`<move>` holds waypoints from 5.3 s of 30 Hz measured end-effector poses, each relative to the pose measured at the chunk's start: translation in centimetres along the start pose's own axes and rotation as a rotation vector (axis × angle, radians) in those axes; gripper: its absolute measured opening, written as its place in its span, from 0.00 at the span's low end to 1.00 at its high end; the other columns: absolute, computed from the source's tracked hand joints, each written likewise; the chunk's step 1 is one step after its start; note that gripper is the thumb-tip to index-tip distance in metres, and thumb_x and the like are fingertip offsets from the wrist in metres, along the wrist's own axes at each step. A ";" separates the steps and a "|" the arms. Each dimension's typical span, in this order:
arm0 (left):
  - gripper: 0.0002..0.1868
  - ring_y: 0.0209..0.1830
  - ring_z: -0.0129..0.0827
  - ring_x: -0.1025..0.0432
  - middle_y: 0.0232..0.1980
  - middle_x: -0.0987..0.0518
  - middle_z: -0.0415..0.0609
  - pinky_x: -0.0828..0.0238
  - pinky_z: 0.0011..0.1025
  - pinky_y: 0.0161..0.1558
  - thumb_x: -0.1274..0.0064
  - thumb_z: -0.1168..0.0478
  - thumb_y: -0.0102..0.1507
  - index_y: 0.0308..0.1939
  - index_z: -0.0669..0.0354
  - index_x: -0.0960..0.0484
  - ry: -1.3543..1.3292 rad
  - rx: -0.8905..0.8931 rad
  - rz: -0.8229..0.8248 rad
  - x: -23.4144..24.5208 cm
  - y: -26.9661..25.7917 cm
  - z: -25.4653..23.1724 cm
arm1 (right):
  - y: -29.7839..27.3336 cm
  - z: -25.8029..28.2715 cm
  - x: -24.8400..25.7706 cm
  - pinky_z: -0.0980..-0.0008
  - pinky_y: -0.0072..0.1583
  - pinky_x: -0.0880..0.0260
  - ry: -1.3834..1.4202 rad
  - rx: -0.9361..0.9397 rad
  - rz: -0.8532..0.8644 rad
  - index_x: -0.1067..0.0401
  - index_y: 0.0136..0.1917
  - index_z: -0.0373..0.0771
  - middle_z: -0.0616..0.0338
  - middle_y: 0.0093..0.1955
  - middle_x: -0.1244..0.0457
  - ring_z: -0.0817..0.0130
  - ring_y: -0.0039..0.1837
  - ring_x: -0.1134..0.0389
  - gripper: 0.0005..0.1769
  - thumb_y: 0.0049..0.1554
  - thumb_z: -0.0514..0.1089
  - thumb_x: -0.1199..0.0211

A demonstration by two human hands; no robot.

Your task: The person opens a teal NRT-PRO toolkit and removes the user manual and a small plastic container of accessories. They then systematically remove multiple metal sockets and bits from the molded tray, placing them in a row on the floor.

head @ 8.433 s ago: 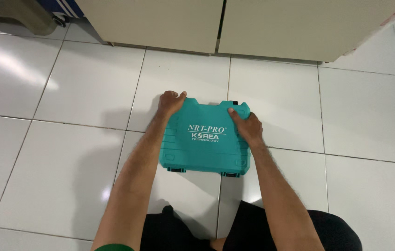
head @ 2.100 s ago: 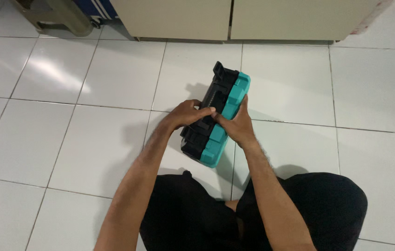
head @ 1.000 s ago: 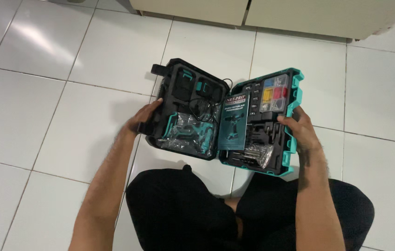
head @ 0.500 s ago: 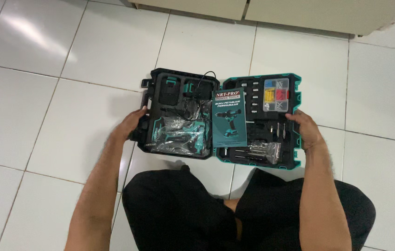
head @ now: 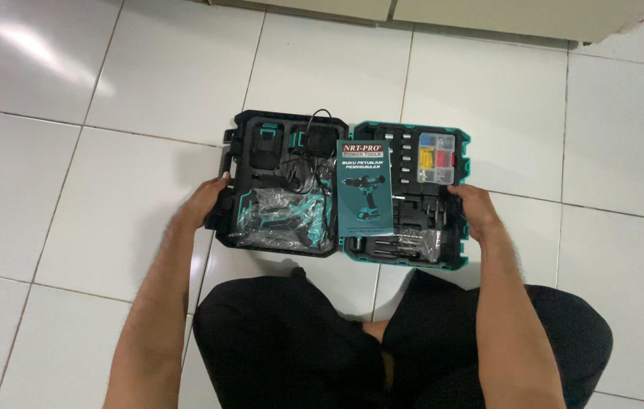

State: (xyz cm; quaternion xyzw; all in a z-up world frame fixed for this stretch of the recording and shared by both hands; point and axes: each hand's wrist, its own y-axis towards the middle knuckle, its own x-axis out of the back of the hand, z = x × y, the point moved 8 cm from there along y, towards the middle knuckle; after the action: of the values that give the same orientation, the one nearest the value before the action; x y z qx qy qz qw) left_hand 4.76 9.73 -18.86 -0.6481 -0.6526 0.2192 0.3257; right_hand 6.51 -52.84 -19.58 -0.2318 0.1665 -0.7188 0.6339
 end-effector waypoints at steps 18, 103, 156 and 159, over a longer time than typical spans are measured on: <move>0.30 0.35 0.40 0.29 0.36 0.24 0.53 0.32 0.41 0.38 0.56 0.39 0.72 0.50 0.66 0.18 0.310 -0.146 -0.312 1.9 1.9 0.5 | -0.6 0.3 -1.0 0.57 0.71 0.45 -0.072 -0.025 -0.090 0.26 0.62 0.31 0.47 0.67 0.35 0.59 0.70 0.39 0.22 0.60 0.46 0.43; 0.10 0.29 0.16 0.29 0.35 0.18 0.42 0.34 0.18 0.30 0.42 0.62 0.68 0.49 0.65 0.17 0.036 -0.797 -0.082 -24.7 -13.8 -13.4 | 3.3 5.0 22.2 0.69 0.40 0.21 -0.101 0.121 -0.498 0.26 0.51 0.27 0.54 0.45 0.32 0.70 0.41 0.30 0.11 0.66 0.40 0.39; 0.20 0.54 0.51 0.27 0.50 0.22 0.58 0.31 0.49 0.55 0.33 0.52 0.56 0.46 0.59 0.17 0.909 -0.645 -0.397 -17.3 -16.4 -10.8 | -22.5 8.9 -13.1 0.69 0.44 0.29 -0.542 0.609 0.138 0.22 0.52 0.35 0.56 0.42 0.28 0.69 0.43 0.28 0.13 0.59 0.46 0.34; 0.23 0.57 0.51 0.29 0.53 0.22 0.59 0.32 0.50 0.55 0.34 0.48 0.60 0.49 0.62 0.18 0.951 -0.417 -0.463 -11.4 -16.8 -9.1 | -23.0 7.6 -14.1 0.69 0.45 0.28 -0.637 0.638 0.134 0.22 0.52 0.35 0.55 0.39 0.28 0.68 0.41 0.27 0.14 0.58 0.47 0.33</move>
State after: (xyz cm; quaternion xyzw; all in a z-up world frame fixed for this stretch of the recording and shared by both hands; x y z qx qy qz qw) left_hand -1.17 -3.87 -2.29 -0.5661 -0.5887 -0.3072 0.4885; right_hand -7.27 -35.25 -2.63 -0.2231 -0.2519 -0.5844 0.7384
